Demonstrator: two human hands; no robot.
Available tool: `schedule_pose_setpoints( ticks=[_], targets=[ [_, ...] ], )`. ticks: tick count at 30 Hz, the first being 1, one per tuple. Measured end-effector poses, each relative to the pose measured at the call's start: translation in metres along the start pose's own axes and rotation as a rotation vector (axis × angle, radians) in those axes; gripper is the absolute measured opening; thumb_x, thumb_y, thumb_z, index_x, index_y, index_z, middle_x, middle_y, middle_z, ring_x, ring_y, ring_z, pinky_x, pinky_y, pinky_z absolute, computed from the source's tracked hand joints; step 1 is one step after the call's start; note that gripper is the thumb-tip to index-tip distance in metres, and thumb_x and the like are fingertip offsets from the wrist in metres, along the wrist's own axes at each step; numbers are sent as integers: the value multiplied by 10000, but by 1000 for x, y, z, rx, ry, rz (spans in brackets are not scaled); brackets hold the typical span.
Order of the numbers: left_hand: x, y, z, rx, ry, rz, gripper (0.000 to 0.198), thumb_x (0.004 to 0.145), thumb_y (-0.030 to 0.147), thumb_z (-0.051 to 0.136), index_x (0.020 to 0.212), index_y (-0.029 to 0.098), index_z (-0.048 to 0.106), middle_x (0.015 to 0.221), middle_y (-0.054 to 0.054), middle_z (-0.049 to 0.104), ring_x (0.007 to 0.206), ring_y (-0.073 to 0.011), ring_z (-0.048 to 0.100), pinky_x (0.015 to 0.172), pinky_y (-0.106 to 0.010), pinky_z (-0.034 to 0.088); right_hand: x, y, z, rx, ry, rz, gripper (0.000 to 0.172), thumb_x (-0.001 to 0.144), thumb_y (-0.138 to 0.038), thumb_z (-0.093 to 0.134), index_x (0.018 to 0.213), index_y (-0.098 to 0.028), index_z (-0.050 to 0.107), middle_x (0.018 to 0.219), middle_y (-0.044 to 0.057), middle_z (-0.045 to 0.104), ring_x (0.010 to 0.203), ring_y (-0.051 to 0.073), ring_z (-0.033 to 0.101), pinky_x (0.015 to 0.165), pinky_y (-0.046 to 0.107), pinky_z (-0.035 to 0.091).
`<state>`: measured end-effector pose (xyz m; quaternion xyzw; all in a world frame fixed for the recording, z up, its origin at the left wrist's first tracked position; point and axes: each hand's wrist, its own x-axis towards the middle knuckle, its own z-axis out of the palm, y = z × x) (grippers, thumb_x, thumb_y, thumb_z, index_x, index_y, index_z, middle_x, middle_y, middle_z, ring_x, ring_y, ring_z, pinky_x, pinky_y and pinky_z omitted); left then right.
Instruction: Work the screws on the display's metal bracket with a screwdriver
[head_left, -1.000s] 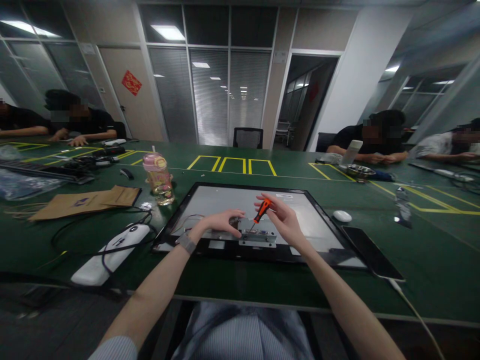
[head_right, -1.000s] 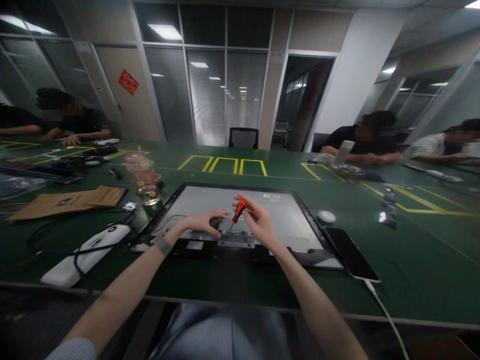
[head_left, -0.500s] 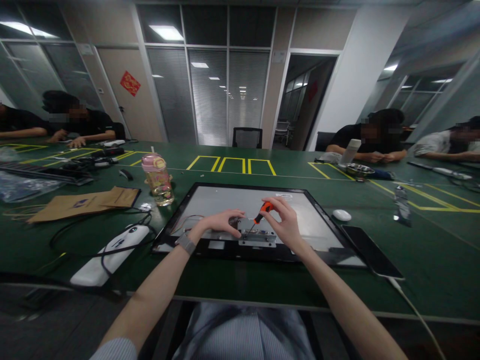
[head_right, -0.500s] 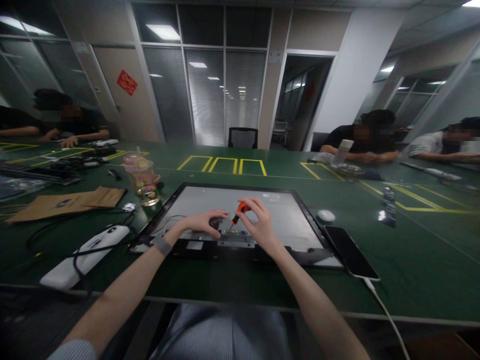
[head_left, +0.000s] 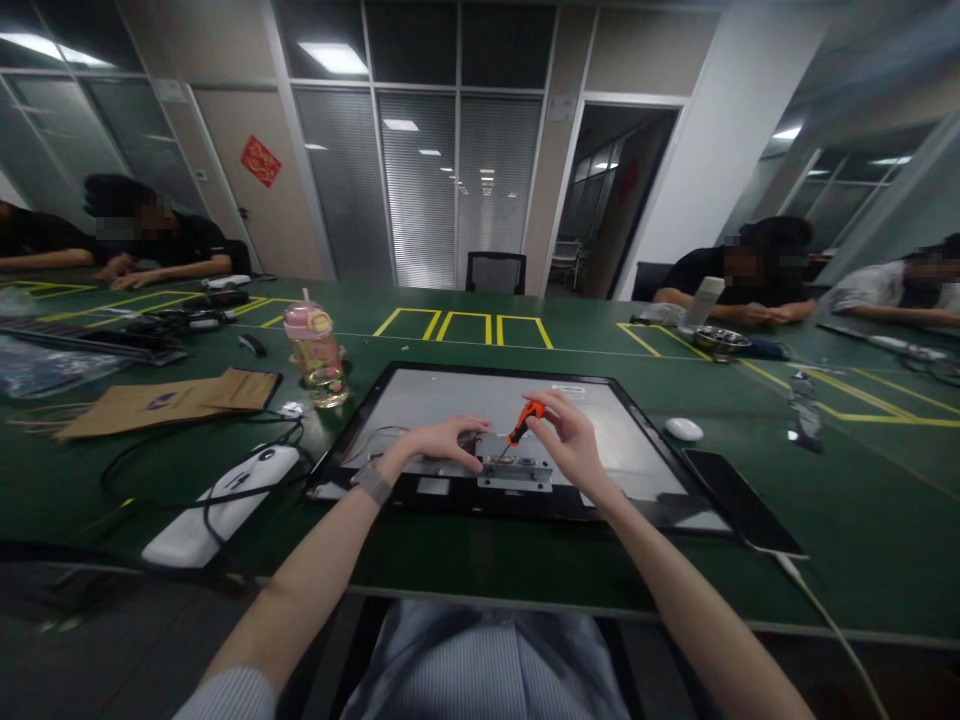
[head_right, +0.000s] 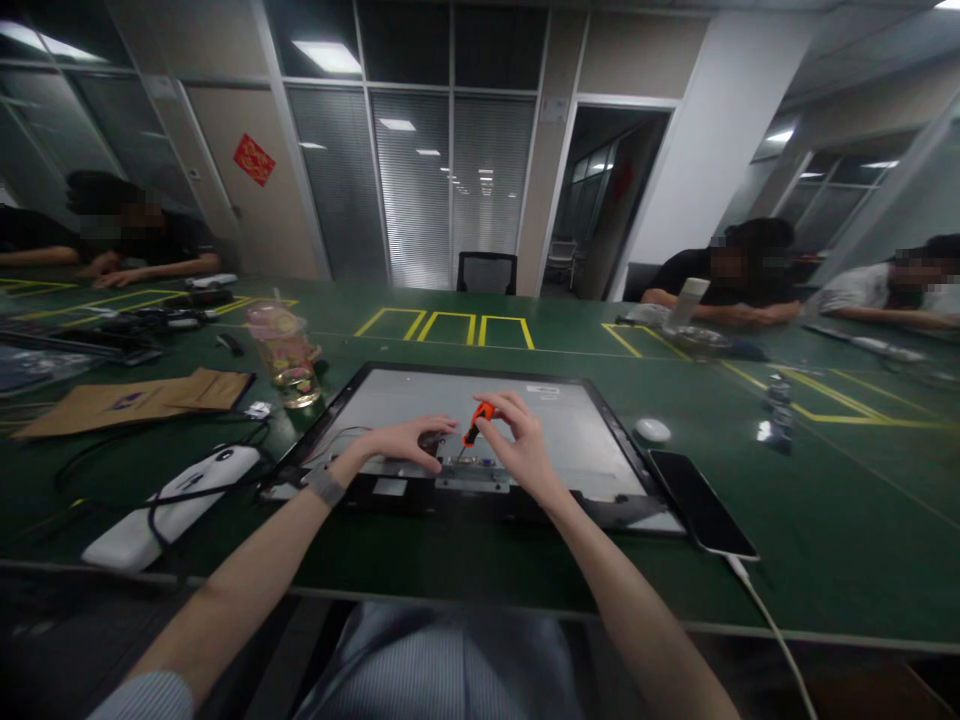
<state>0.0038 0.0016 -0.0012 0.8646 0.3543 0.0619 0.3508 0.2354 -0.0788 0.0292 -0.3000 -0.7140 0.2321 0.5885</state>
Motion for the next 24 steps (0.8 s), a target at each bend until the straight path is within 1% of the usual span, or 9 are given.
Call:
schedule_pose_setpoints(
  ticks=[2,4,7,9,11,15,17,22,24],
  targets=[
    [0,-1,0,8,-3,3,810,626,520,751,1338,267,460,1527,-38,290,1437,-289,146,1173,-446,129,0,-5,-1,106,-86,35,292,901,-307,548,1184,-282,618,1191,87,565,1084,235,576,883,415,533],
    [1,-3,0,7,-4,5,810,620,528,753,1334,276,464,1527,-36,289,1437,-289,148,1172,-449,134,0,-7,0,179,-131,82,329,912,-310,533,1237,-284,579,1163,81,602,1041,225,610,899,440,527],
    [1,-5,0,-9,1,15,818,610,544,754,1331,285,467,1523,-38,295,1436,-290,151,1169,-454,143,1,-4,1,138,-65,99,333,869,-293,605,1202,-298,604,1021,49,647,941,195,637,865,406,546],
    [2,-6,0,-7,3,19,816,614,549,750,1331,280,468,1522,-43,299,1436,-290,151,1169,-455,139,0,-1,2,35,14,59,297,823,-285,665,1119,-292,658,999,47,633,924,191,622,825,369,557],
    [2,-5,1,-2,4,22,808,619,545,748,1329,274,472,1519,-47,306,1436,-287,153,1171,-451,132,0,-1,2,-16,43,17,256,834,-290,650,1089,-286,676,1009,55,623,937,196,614,824,368,553],
    [1,-3,0,5,5,26,793,623,529,752,1325,280,478,1515,-43,315,1431,-290,170,1171,-446,131,-2,-7,1,118,-82,45,310,926,-302,507,1225,-298,591,1135,72,625,1039,218,616,908,438,520],
    [0,-1,0,11,7,19,801,620,526,755,1328,279,474,1517,-41,313,1433,-290,161,1172,-443,129,-2,-9,2,184,-118,79,339,925,-301,512,1261,-305,556,1132,67,638,1009,215,640,916,457,519],
    [-1,1,-1,12,3,6,817,619,536,751,1337,277,461,1523,-36,298,1435,-290,153,1170,-443,135,-1,0,3,34,6,32,277,847,-297,632,1123,-285,652,1046,63,621,980,209,621,868,401,546],
    [-1,2,-1,13,-2,5,813,623,536,748,1336,271,462,1526,-37,293,1437,-290,146,1170,-442,134,-1,1,3,-13,35,1,282,838,-290,642,1119,-290,653,1035,61,601,974,203,610,871,390,540]
  ],
)
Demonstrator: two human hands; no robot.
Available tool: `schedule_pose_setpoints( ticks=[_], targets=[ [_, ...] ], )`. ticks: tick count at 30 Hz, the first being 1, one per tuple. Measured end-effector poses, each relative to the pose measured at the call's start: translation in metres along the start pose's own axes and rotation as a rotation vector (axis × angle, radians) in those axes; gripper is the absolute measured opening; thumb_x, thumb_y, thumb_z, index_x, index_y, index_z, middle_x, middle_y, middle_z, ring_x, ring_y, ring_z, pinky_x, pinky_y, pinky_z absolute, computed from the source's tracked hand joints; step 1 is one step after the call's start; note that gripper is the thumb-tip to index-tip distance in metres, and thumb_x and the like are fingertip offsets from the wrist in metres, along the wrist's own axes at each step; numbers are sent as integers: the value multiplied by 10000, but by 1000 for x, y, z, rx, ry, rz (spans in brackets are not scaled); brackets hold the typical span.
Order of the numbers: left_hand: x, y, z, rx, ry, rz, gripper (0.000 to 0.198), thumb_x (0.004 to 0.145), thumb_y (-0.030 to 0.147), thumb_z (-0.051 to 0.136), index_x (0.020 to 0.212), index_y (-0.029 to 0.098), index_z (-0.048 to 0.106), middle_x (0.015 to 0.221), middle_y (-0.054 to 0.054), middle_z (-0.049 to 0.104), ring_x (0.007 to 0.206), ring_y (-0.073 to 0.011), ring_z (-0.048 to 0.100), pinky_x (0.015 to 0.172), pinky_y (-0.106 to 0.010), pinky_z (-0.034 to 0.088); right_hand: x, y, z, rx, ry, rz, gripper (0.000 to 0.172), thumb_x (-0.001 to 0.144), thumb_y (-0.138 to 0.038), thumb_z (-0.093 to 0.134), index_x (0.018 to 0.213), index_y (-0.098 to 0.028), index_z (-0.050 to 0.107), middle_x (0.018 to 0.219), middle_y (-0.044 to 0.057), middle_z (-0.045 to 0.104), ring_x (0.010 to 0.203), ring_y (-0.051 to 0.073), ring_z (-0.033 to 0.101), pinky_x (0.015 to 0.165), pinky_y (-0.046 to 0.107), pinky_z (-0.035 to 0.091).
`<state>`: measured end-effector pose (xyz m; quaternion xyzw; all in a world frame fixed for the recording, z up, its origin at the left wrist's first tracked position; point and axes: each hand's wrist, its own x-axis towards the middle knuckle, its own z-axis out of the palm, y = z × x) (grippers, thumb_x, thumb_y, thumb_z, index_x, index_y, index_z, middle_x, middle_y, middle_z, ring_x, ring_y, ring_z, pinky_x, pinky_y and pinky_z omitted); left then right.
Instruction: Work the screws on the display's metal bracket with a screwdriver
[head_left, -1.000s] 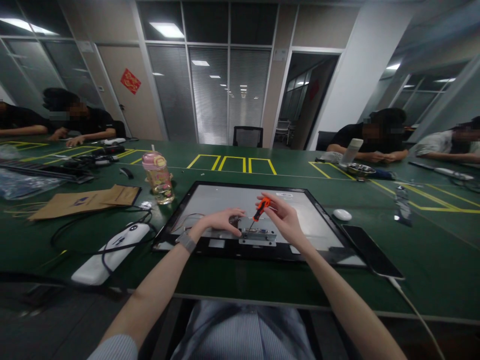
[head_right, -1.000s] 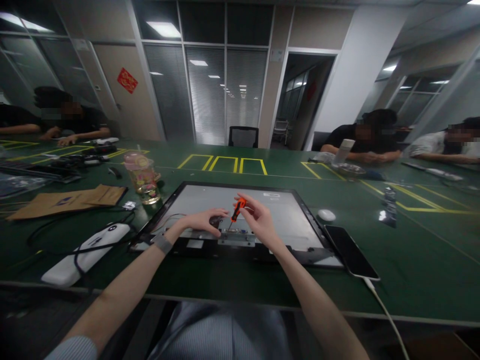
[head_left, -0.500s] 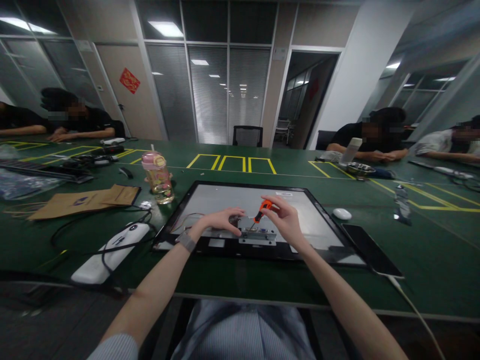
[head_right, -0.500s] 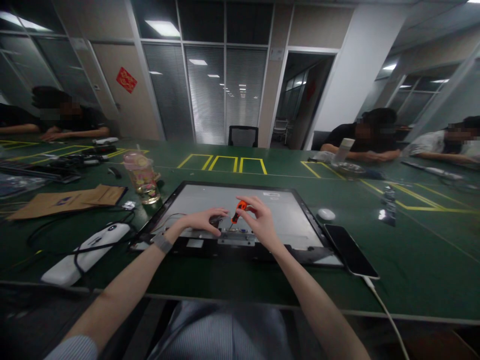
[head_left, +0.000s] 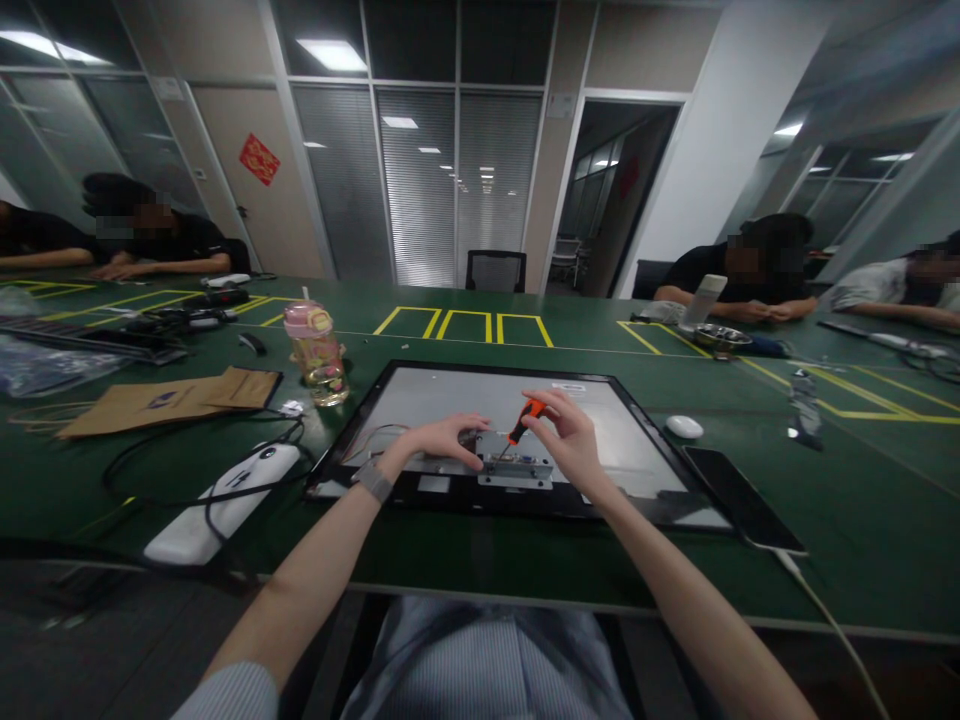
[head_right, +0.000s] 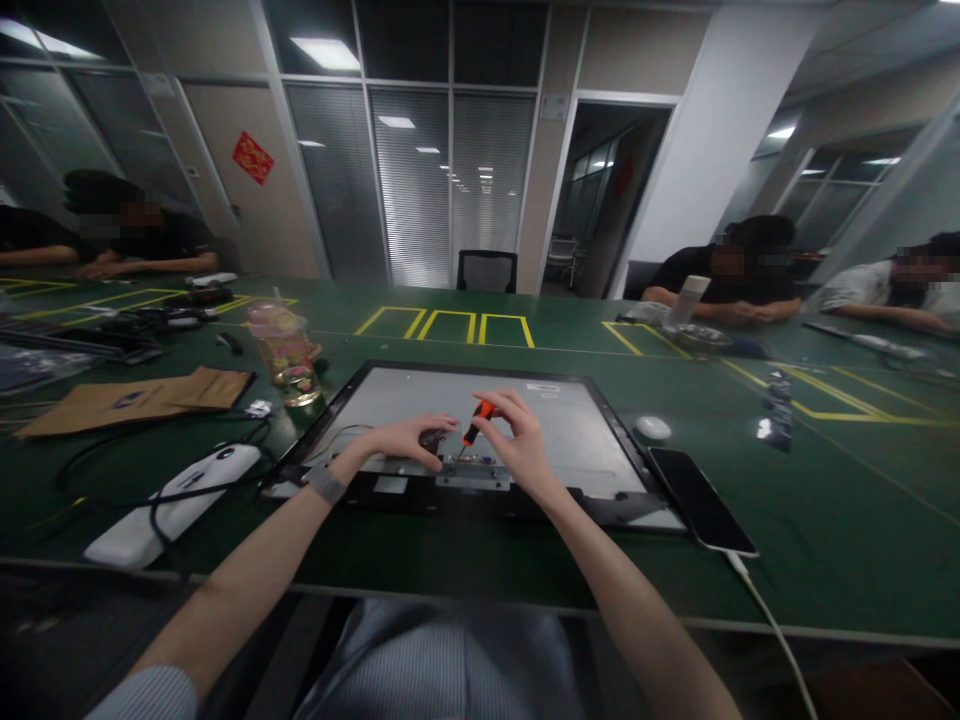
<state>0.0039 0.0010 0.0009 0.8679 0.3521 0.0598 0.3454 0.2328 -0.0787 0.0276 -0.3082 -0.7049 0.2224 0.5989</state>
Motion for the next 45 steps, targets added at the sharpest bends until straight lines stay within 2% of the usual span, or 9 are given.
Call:
schedule_pose_setpoints(
  ticks=[6,13,19,24,26,31,37,42,45],
  targets=[
    [-1,3,0,8,4,-2,783,632,497,754,1325,258,478,1522,-37,303,1428,-294,181,1175,-423,124,1,-11,-1,184,-161,88,321,916,-309,519,1230,-280,580,1158,76,614,1059,227,618,938,451,506],
    [0,1,-1,-15,-6,-3,815,619,536,752,1336,282,460,1526,-36,292,1437,-290,147,1169,-439,133,2,-1,-5,-85,46,25,208,850,-287,618,1048,-266,679,1021,67,623,967,214,613,867,394,530],
    [0,-1,0,-15,-4,-18,825,613,537,753,1339,280,459,1531,-44,279,1437,-301,141,1169,-454,126,4,-4,-9,189,-183,116,372,917,-307,508,1288,-294,532,1187,73,625,1017,221,642,916,459,513],
    [0,-2,1,-39,-2,-15,827,600,563,751,1330,298,467,1535,-29,271,1443,-300,118,1170,-453,126,2,-1,-7,-32,-29,49,313,849,-319,622,1158,-282,646,1002,57,651,945,210,630,869,407,532],
    [0,-2,1,-39,-2,-15,829,600,564,750,1331,292,468,1533,-33,272,1442,-298,121,1171,-452,127,2,-3,-8,-81,-40,23,287,869,-318,595,1147,-284,657,1021,65,643,976,220,618,897,423,511],
    [-1,1,0,-9,-1,-25,840,612,524,757,1348,260,451,1531,-59,275,1434,-299,156,1167,-452,141,3,-7,-8,182,-197,110,396,911,-334,526,1305,-302,527,1174,76,632,1024,226,640,909,459,516],
    [-1,2,0,-10,-1,-17,808,622,521,751,1335,270,466,1525,-37,293,1437,-295,144,1172,-435,132,1,0,-2,24,-35,60,321,824,-325,659,1143,-295,654,1042,57,630,956,200,620,855,378,548],
    [-1,1,0,-14,9,-10,794,609,514,764,1316,282,485,1523,-28,299,1430,-294,173,1174,-437,128,0,-6,-2,156,-159,70,363,911,-339,528,1271,-297,556,1187,82,606,1025,228,627,920,461,514],
    [-1,2,0,-10,9,-12,789,615,518,758,1316,278,485,1522,-34,300,1429,-297,180,1172,-440,134,0,-4,0,187,-141,107,381,893,-330,561,1273,-299,551,1114,72,642,981,215,646,900,448,528]
  ],
)
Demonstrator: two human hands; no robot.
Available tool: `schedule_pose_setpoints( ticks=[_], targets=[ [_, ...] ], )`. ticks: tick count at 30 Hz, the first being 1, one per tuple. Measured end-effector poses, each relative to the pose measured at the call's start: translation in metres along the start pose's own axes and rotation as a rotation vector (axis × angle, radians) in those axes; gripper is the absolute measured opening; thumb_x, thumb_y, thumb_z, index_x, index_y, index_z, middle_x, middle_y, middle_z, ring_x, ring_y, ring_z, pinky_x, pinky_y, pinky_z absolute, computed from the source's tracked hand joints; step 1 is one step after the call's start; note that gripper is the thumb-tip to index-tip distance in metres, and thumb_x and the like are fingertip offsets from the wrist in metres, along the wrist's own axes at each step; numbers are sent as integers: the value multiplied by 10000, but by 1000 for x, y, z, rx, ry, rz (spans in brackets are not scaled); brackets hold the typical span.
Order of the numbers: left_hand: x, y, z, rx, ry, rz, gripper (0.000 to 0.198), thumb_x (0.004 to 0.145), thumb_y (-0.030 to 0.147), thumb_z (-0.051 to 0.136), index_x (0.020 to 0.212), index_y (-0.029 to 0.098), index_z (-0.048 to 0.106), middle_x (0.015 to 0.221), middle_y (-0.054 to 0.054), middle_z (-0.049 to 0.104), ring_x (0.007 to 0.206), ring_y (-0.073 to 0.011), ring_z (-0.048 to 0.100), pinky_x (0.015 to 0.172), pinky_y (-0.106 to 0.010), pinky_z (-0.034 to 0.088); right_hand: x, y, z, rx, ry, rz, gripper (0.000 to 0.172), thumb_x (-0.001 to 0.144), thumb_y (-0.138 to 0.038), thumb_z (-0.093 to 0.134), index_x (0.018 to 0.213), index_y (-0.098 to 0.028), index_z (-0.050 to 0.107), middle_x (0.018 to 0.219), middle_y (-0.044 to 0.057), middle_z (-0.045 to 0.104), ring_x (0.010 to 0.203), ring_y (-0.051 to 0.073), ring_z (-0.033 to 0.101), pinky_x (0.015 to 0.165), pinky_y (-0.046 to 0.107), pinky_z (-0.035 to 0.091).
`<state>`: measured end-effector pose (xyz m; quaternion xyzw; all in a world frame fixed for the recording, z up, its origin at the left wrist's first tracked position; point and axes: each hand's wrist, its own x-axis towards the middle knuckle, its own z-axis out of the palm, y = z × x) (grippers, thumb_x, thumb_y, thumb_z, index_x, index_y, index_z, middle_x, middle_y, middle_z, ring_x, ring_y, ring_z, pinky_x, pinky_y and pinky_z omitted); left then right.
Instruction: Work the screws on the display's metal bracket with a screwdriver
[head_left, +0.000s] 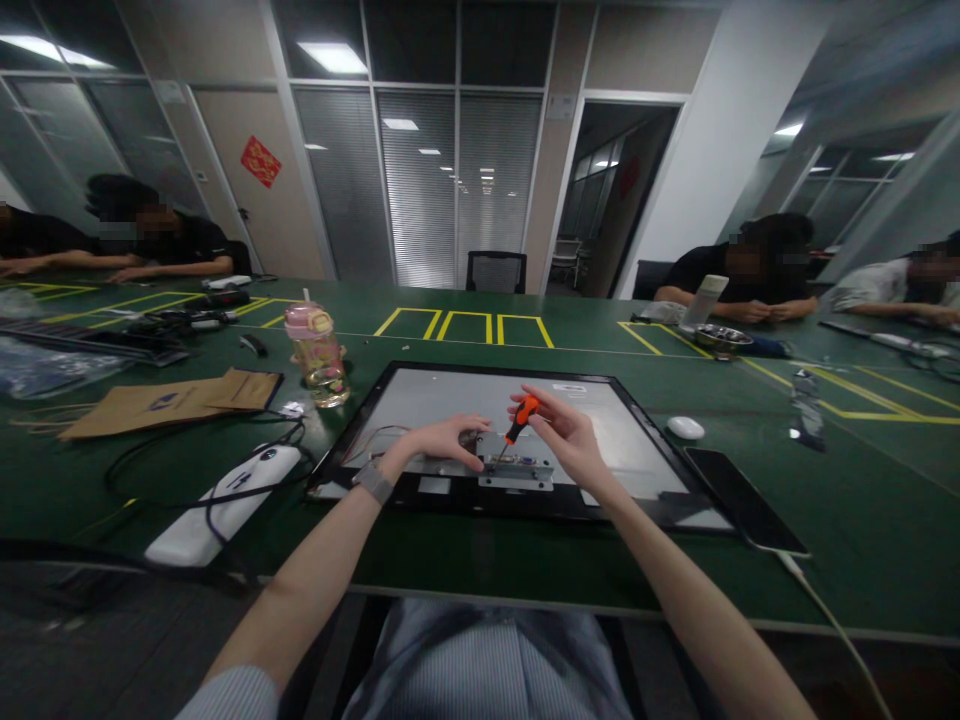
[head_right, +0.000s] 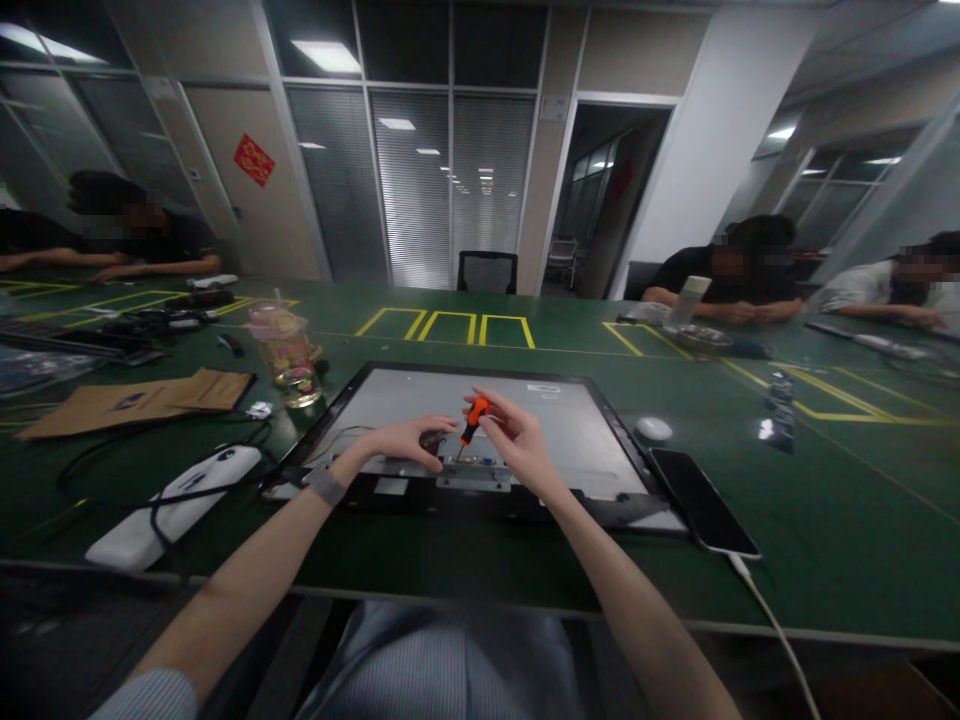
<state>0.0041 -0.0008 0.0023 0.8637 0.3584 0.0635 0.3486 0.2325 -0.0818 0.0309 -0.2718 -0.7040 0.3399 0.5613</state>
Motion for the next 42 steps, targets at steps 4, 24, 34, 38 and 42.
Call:
schedule_pose_setpoints(
  ticks=[4,24,34,38,42],
  targets=[
    [-1,3,-1,3,-5,-7,794,625,505,755,1328,268,472,1523,-34,299,1436,-288,154,1174,-434,131,1,6,-1,-110,118,-42,310,831,-307,653,1141,-296,646,1065,58,611,959,191,620,867,367,539],
    [2,-4,1,4,-5,11,807,613,493,769,1330,274,471,1526,-40,293,1433,-292,168,1173,-435,137,-1,-1,-1,76,-84,21,450,915,-336,526,1360,-326,459,1223,75,603,1012,218,643,928,461,504],
    [1,-3,0,-7,-2,11,800,616,524,755,1327,288,476,1527,-17,291,1435,-298,158,1176,-435,131,-2,2,-1,-154,7,-84,375,922,-293,505,1295,-301,538,1090,70,618,984,211,620,894,424,516],
    [2,-5,0,-7,-5,8,809,607,537,757,1324,284,479,1522,-31,301,1437,-301,148,1173,-454,129,-2,1,1,-17,-30,-44,421,932,-281,480,1352,-311,465,1144,73,612,960,203,646,891,437,525],
    [3,-6,1,-4,-2,22,807,613,526,758,1325,271,476,1523,-40,299,1439,-290,141,1174,-458,115,-2,6,3,-214,141,-104,334,865,-263,598,1198,-293,611,998,60,618,894,192,624,801,370,551]
  ],
)
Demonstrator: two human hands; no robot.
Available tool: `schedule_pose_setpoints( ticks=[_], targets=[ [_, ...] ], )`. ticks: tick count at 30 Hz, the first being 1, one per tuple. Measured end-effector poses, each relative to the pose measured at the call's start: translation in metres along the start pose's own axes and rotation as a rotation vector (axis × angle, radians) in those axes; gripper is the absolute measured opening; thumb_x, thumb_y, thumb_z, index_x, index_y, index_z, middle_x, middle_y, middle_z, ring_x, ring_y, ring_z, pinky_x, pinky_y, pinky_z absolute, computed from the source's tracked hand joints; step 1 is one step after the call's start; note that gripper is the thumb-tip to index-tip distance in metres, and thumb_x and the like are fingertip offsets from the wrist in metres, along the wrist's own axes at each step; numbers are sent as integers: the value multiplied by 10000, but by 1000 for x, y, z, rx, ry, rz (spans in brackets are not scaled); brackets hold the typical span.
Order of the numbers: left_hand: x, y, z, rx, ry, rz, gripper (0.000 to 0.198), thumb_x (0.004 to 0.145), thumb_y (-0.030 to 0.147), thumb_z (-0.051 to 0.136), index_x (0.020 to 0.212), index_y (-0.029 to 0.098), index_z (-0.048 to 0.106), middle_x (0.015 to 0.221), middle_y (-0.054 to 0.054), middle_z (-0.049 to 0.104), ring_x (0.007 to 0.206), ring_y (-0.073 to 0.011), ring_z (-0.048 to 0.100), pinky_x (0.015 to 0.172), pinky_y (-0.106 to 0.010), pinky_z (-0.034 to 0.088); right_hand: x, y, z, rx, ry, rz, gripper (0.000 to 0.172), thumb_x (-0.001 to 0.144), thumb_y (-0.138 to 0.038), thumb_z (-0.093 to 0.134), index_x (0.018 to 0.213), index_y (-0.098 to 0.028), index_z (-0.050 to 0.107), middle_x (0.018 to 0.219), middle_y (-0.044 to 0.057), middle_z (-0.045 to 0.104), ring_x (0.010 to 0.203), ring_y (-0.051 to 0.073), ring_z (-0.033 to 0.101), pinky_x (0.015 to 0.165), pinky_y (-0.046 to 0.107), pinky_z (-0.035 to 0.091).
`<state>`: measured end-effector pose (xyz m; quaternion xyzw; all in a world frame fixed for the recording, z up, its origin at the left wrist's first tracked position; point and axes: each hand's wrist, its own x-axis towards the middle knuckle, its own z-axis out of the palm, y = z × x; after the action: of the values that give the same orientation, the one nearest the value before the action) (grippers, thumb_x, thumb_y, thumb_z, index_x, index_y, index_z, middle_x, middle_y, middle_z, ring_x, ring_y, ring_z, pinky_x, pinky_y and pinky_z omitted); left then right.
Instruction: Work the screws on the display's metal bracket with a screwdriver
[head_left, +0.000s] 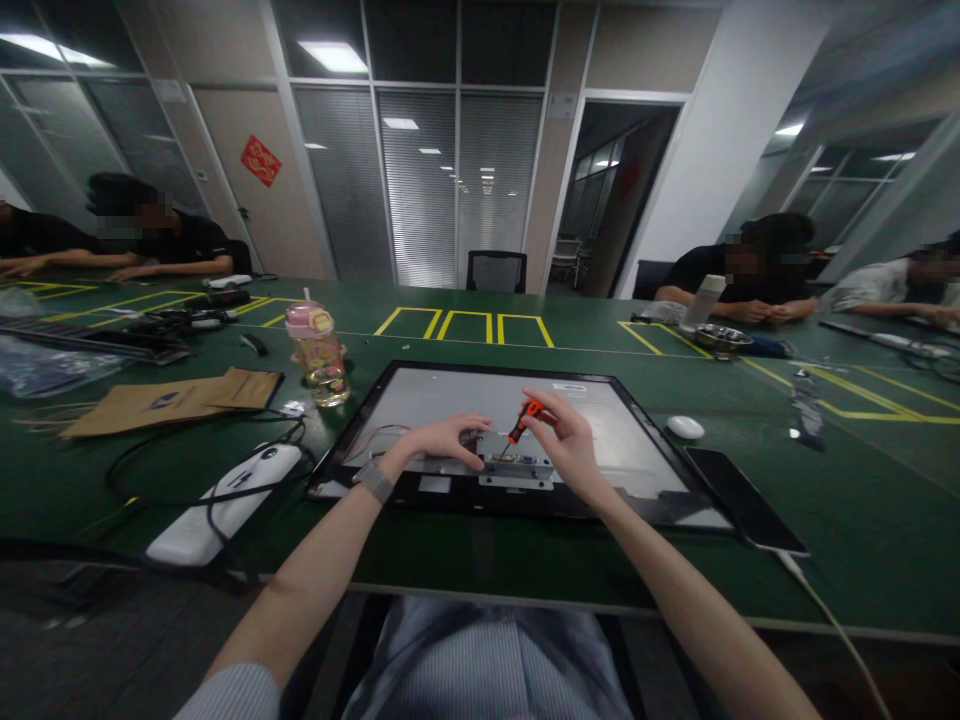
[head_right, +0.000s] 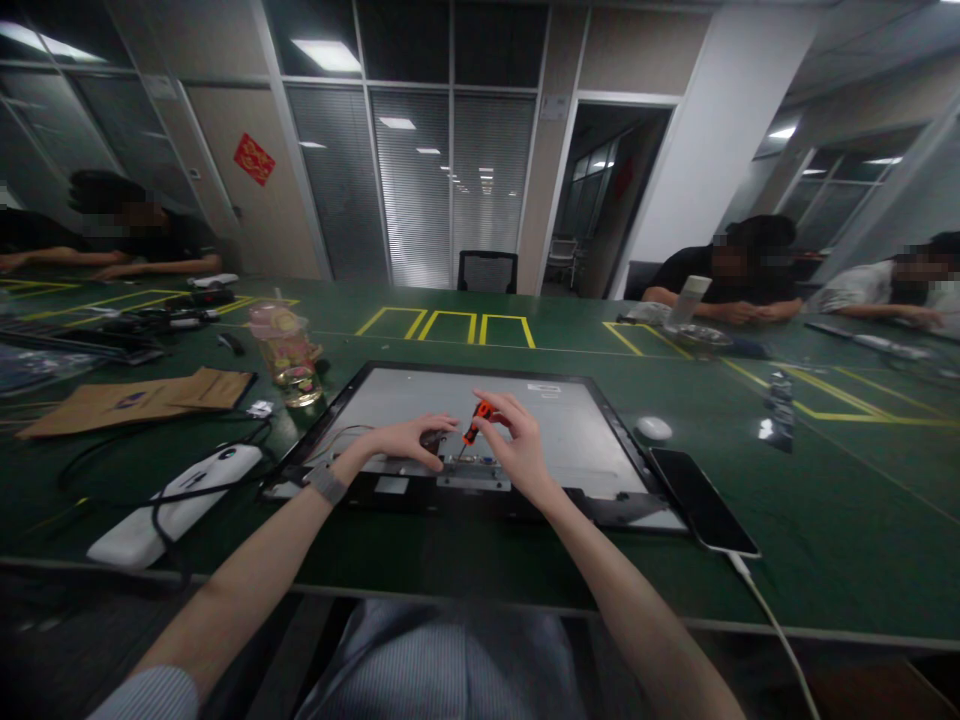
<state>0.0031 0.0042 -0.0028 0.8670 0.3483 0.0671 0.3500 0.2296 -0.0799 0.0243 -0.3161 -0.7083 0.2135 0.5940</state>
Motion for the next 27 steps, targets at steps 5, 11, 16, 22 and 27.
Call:
schedule_pose_setpoints(
  ticks=[5,11,16,22,27],
  targets=[
    [0,0,1,-3,5,2,795,617,510,764,1321,274,481,1521,-41,304,1438,-289,149,1174,-447,119,-1,-5,-1,10,-87,-24,353,921,-280,502,1270,-290,557,1081,79,617,976,210,620,891,416,514],
    [0,0,1,-15,18,32,776,617,477,774,1308,264,494,1510,-49,326,1432,-281,177,1170,-436,137,0,-9,1,155,-132,69,314,910,-288,528,1219,-296,585,1097,65,620,920,189,645,857,398,539],
    [-1,3,0,7,3,16,763,626,487,764,1306,269,494,1512,-39,325,1437,-276,159,1177,-433,107,2,-3,1,94,31,36,140,758,-275,723,890,-248,687,862,22,571,802,164,585,718,303,546],
    [0,0,1,2,2,3,792,619,498,763,1324,275,477,1519,-35,310,1436,-281,159,1176,-440,117,4,-5,-2,259,-62,145,258,858,-332,614,1104,-254,606,889,25,639,830,171,631,791,354,539],
    [-2,0,0,2,6,-3,794,618,502,762,1324,273,478,1517,-30,313,1434,-287,164,1175,-443,134,6,-4,-6,252,-160,130,252,915,-376,518,1112,-257,621,1094,72,625,1049,216,589,934,430,480]
  ],
)
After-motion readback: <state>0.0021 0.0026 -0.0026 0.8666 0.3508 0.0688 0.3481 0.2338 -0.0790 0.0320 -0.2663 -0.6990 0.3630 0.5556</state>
